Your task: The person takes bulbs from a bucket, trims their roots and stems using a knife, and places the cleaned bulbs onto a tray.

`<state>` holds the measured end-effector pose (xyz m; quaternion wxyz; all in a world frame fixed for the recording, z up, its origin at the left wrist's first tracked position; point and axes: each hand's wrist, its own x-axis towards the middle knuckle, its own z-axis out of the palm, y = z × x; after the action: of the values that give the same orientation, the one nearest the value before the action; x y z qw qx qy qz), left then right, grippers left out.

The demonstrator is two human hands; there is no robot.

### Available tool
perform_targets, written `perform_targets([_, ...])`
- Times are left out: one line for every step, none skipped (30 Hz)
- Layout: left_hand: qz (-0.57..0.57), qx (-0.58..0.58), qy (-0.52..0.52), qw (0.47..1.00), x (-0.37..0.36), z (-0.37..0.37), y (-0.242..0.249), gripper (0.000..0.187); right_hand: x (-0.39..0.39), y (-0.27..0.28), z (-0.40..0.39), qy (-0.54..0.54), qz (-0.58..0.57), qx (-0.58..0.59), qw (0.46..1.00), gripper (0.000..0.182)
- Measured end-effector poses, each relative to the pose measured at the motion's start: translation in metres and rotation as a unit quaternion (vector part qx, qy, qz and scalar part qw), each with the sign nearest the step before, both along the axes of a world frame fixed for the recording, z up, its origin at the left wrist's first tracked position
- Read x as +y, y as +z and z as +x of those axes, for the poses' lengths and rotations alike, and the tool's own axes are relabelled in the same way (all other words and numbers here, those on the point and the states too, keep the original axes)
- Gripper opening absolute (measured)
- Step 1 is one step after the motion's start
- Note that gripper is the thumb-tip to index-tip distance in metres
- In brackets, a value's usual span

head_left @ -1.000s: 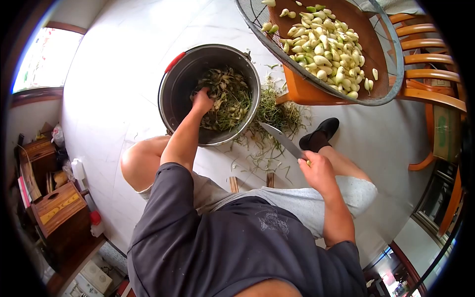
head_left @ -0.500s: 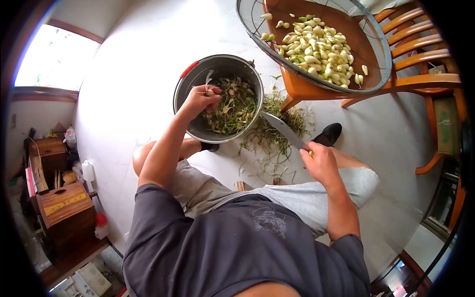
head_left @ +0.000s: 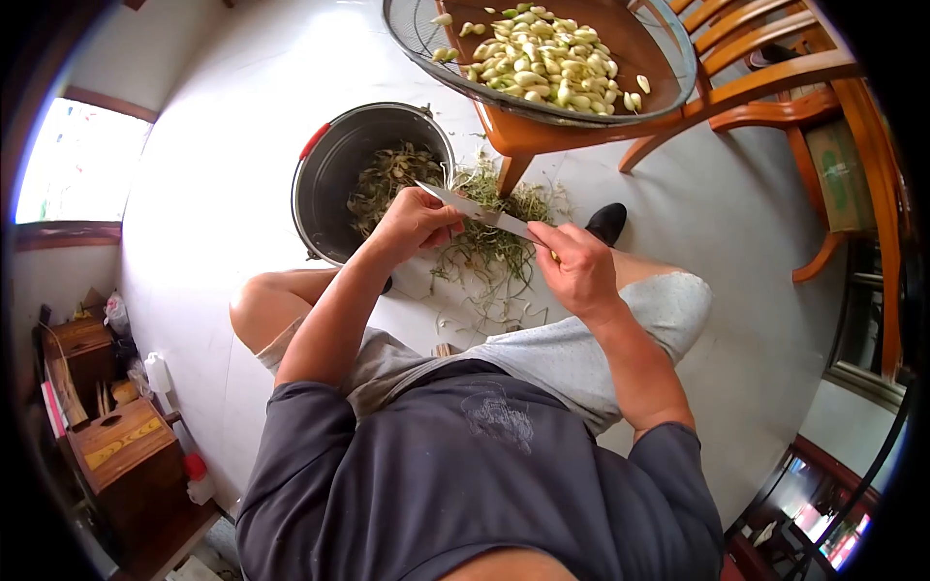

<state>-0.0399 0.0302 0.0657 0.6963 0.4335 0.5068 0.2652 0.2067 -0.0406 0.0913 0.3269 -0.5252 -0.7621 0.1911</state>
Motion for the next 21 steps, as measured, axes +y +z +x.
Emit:
perform_targets([0.005, 0.016, -0.008, 1.0, -0.004, 0.007, 0.009, 0.009, -0.001, 0.0, 0.001, 0.003, 0.017, -0.022, 1.0, 0.028])
perform_targets([0.01, 0.032, -0.015, 0.999, -0.007, 0.013, 0.015, 0.008, -0.001, -0.002, 0.001, 0.006, 0.033, -0.044, 0.998, 0.029])
perform_targets([0.004, 0.053, -0.02, 0.998, -0.009, 0.017, 0.016, 0.008, -0.001, -0.007, 0.002, 0.005, 0.05, -0.058, 0.997, 0.03])
perform_targets([0.005, 0.048, -0.026, 0.998, -0.01, 0.018, 0.011, 0.008, -0.001, -0.008, 0.002, 0.006, 0.051, -0.066, 0.996, 0.029])
perform_targets([0.007, 0.043, -0.031, 0.999, -0.01, 0.018, 0.004, 0.009, -0.001, -0.008, 0.003, 0.006, 0.053, -0.074, 0.996, 0.029])
perform_targets([0.01, 0.038, -0.036, 0.999, -0.01, 0.019, 0.002, 0.009, -0.001, -0.009, 0.003, 0.007, 0.056, -0.081, 0.995, 0.028])
perform_targets([0.008, 0.046, -0.036, 0.998, -0.01, 0.021, 0.001, 0.01, -0.001, -0.01, 0.003, 0.006, 0.061, -0.083, 0.995, 0.028])
perform_targets([0.007, 0.055, -0.035, 0.998, -0.01, 0.023, 0.001, 0.01, -0.002, -0.011, 0.004, 0.005, 0.066, -0.085, 0.994, 0.028])
perform_targets([0.006, 0.063, -0.034, 0.997, -0.011, 0.025, 0.0, 0.011, -0.002, -0.012, 0.004, 0.003, 0.071, -0.088, 0.994, 0.028])
perform_targets([0.004, 0.062, -0.039, 0.997, -0.01, 0.026, 0.0, 0.011, -0.002, -0.012, 0.004, 0.001, 0.07, -0.093, 0.993, 0.028])
perform_targets([0.003, 0.061, -0.044, 0.997, -0.009, 0.026, 0.0, 0.011, -0.003, -0.011, 0.004, 0.0, 0.069, -0.099, 0.993, 0.027])
perform_targets([0.002, 0.06, -0.049, 0.997, -0.008, 0.026, 0.0, 0.011, -0.003, -0.01, 0.004, -0.001, 0.069, -0.104, 0.992, 0.027])
perform_targets([0.001, 0.065, -0.052, 0.997, -0.008, 0.026, 0.0, 0.011, -0.002, -0.011, 0.005, 0.001, 0.071, -0.099, 0.992, 0.028])
perform_targets([0.0, 0.071, -0.054, 0.996, -0.007, 0.027, 0.002, 0.01, -0.002, -0.012, 0.006, 0.003, 0.074, -0.095, 0.993, 0.029])
perform_targets([-0.001, 0.076, -0.057, 0.995, -0.007, 0.027, 0.004, 0.01, -0.002, -0.012, 0.006, 0.005, 0.076, -0.09, 0.993, 0.03])
perform_targets([0.008, 0.071, -0.057, 0.996, -0.008, 0.027, 0.005, 0.01, -0.002, -0.011, 0.006, 0.002, 0.074, -0.094, 0.993, 0.029])
perform_targets([0.016, 0.067, -0.056, 0.996, -0.008, 0.027, 0.006, 0.01, -0.002, -0.01, 0.005, -0.001, 0.073, -0.098, 0.993, 0.027])
perform_targets([0.024, 0.062, -0.056, 0.996, -0.009, 0.027, 0.008, 0.01, -0.002, -0.009, 0.004, -0.004, 0.072, -0.102, 0.992, 0.025])
perform_targets([0.023, 0.063, -0.047, 0.997, -0.009, 0.028, 0.009, 0.01, -0.001, -0.01, 0.004, -0.003, 0.071, -0.101, 0.992, 0.025])
perform_targets([0.022, 0.064, -0.039, 0.997, -0.01, 0.029, 0.01, 0.01, -0.001, -0.011, 0.004, -0.003, 0.07, -0.1, 0.993, 0.025])
perform_targets([0.022, 0.064, -0.031, 0.997, -0.011, 0.029, 0.01, 0.01, -0.001, -0.012, 0.005, -0.002, 0.069, -0.099, 0.993, 0.025])
